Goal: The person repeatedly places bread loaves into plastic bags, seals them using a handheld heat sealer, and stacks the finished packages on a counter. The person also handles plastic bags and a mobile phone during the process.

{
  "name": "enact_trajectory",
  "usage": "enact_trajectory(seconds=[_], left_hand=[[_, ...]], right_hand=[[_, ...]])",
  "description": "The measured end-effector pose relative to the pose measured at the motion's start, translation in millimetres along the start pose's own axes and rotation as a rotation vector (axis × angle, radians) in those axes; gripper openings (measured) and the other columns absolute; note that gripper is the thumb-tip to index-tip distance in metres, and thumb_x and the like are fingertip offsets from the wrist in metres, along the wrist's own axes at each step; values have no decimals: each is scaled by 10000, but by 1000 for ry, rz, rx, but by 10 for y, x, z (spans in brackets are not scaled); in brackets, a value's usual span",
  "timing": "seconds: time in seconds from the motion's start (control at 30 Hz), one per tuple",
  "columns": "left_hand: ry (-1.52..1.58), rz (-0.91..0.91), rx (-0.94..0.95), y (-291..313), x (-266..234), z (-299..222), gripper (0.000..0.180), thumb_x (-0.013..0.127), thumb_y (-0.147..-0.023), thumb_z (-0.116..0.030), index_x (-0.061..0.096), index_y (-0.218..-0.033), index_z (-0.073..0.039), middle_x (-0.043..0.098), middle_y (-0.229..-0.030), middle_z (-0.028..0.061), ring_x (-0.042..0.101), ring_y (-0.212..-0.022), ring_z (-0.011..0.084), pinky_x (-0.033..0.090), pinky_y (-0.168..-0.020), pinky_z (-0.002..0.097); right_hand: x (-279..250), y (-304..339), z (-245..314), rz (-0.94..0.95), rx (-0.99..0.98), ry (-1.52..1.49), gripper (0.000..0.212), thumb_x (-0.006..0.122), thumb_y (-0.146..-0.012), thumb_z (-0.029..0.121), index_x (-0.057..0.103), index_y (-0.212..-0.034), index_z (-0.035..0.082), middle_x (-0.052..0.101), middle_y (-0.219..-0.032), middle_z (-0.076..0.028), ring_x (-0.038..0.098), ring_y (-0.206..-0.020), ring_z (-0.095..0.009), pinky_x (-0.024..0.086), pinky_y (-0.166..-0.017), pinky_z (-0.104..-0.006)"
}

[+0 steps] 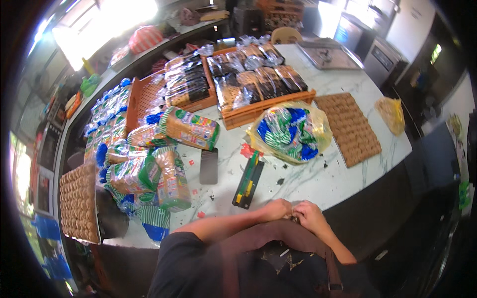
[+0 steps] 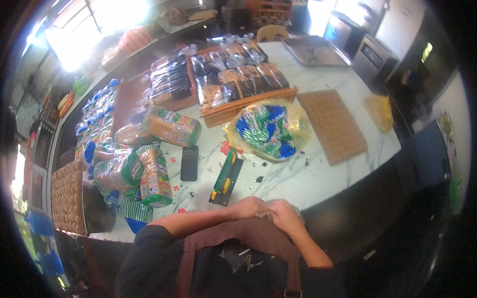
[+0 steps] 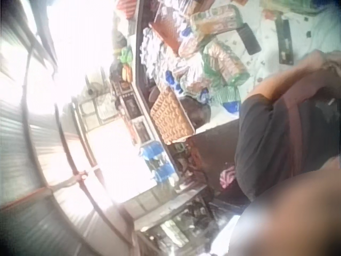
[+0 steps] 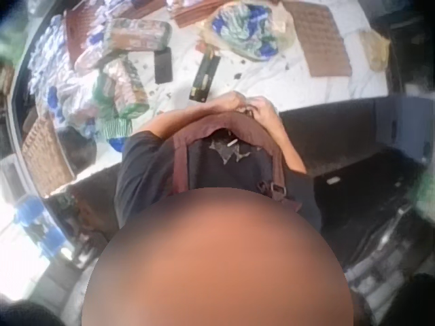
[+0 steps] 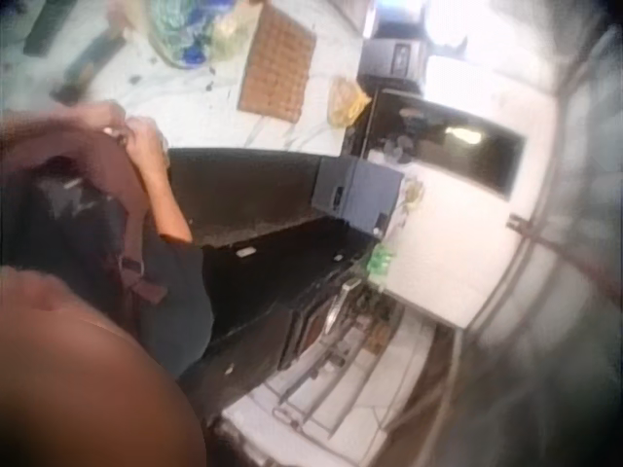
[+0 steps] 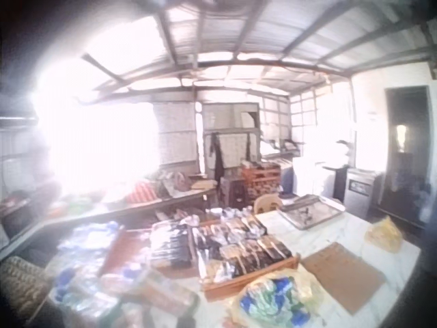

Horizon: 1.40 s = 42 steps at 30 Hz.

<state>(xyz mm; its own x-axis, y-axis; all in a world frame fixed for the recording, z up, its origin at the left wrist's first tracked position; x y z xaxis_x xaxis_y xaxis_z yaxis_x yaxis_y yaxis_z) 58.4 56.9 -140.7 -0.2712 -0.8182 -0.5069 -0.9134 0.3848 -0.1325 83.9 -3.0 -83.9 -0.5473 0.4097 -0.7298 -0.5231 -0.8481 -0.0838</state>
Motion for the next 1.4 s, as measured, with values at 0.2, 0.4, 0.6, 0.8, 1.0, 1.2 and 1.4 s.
enact_trajectory(seconds=[0.2,0.4,0.6,0.8,1.0,1.2,1.4], left_hand=[[130,146,-370,-21,-243,-336,479,646,-837,-365,573,-1211,-75,574,-1149,200,548,-1118,360,427,-920,473],[18,-53,-48,-86,-749,-871,1255,870,-609,-349,46,-1539,-179,100,-1575,161,233,-1407,410,287,-1055,610],[-113,-549,47,52,-1173,-948,1409,923,-499,-371,1,-1538,-137,31,-1585,176,67,-1464,413,202,-1088,670],[285,-923,148,372,-2328,-577,1088,851,-667,-365,187,-1486,-98,220,-1513,150,292,-1380,351,344,-1046,551],[1077,-1083,394,1098,-3274,-97,799,767,-764,-266,328,-1406,-80,401,-1369,132,435,-1259,316,419,-1007,494],[1182,-1411,600,2254,-4237,406,522,682,-861,-167,469,-1326,-63,582,-1225,114,579,-1138,280,494,-969,437],[1025,-1498,719,3210,-5518,1251,598,672,-889,-350,461,-1362,-52,531,-1344,128,492,-1245,296,362,-1091,489]], right_hand=[[-523,-10,126,-14,122,-52,135,641,-754,49,710,-865,15,659,-781,-146,609,-800,-323,490,-738,-380],[-1740,75,694,-444,39,-246,108,668,-741,37,662,-810,-46,637,-755,-96,586,-753,-189,461,-715,-314],[-2177,-431,1853,-799,-299,-105,122,679,-765,29,606,-830,-43,584,-830,-94,538,-818,-203,423,-730,-289],[-1492,-1374,3363,-459,-672,111,186,696,-761,-13,629,-934,-26,581,-894,-113,552,-868,-237,442,-741,-319],[-661,-1832,4455,-425,-1071,208,529,778,-614,68,649,-1126,80,590,-1133,-140,533,-1059,-345,431,-909,-468],[-389,-2133,3847,-486,-1030,78,547,794,-752,204,580,-1252,137,446,-1338,-179,451,-1266,-386,336,-1071,-550],[-399,-1853,675,-882,-47,93,534,597,-911,163,419,-1383,-14,396,-1416,-186,347,-1342,-328,220,-1140,-433]])
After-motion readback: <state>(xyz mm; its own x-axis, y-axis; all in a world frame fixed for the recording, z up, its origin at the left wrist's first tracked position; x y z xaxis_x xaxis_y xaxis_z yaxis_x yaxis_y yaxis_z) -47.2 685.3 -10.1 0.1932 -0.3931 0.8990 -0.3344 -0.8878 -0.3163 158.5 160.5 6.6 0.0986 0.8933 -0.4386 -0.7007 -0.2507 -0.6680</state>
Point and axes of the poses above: each hand's wrist, its own y-axis away from the middle knuckle, its own x-axis out of the palm, z = x × y, the point moved 10 cm from there along -y, towards the middle knuckle
